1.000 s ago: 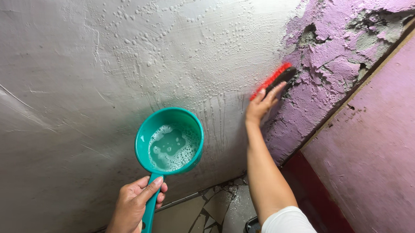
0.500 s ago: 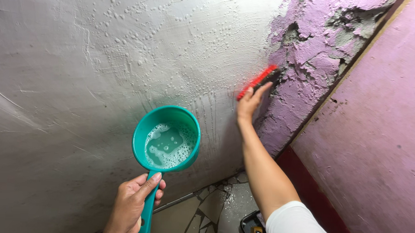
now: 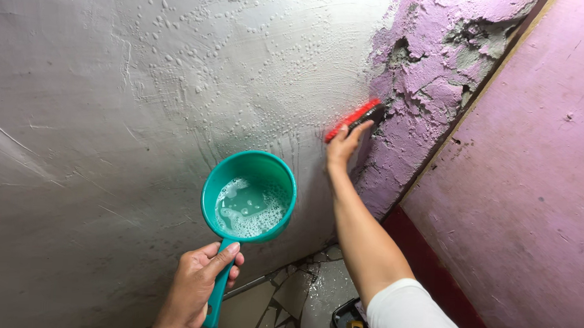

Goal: The person prepares a cleaning solution by mixing water and liquid soap in a green cup. They then use a red scrub brush to clean a section of a white wall, repeatedly dipping the brush into the soapy water and scrubbing the surface.

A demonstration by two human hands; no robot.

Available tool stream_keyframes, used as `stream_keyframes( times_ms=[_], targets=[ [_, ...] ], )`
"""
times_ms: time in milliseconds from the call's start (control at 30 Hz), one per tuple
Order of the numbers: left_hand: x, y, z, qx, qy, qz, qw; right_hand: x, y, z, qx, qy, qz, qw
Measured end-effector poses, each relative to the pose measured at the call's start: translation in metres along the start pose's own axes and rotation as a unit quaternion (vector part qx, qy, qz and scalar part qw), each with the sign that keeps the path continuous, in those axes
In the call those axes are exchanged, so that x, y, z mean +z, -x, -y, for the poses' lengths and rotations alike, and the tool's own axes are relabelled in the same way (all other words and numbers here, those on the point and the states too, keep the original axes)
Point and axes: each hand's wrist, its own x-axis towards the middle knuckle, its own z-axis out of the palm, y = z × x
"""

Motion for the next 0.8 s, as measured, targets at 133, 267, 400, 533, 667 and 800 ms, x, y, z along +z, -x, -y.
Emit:
stream_keyframes(
  times_ms=[133, 267, 400, 533, 667, 800],
  targets=[
    [0.0, -0.009, 0.0, 0.013, -0.01, 0.011, 1.0, -0.001, 0.04, 0.03, -0.407, 0.155, 0.033, 0.9],
    [-0.001, -0.013, -0.001, 0.017, -0.024, 0.021, 0.999, -0.039, 0.017, 0.069, -0.33, 0.142, 0.078, 0.93],
    [-0.002, -0.012, 0.0, 0.014, -0.024, 0.038, 0.999, -0.021, 0.047, 0.118, -0.167, 0.04, 0.144, 0.975],
    [-0.006, -0.009, 0.002, 0.001, -0.024, 0.049, 0.999, -0.016, 0.081, 0.15, -0.651, 0.19, 0.196, 0.709],
    [-0.012, -0.004, 0.001, 0.005, -0.028, 0.062, 0.998, -0.02, 0.053, 0.174, -0.623, 0.248, 0.184, 0.719],
    [-0.018, -0.001, 0.002, 0.015, -0.028, 0.078, 0.996, -0.016, 0.078, 0.175, -0.557, 0.162, 0.204, 0.788]
  ],
)
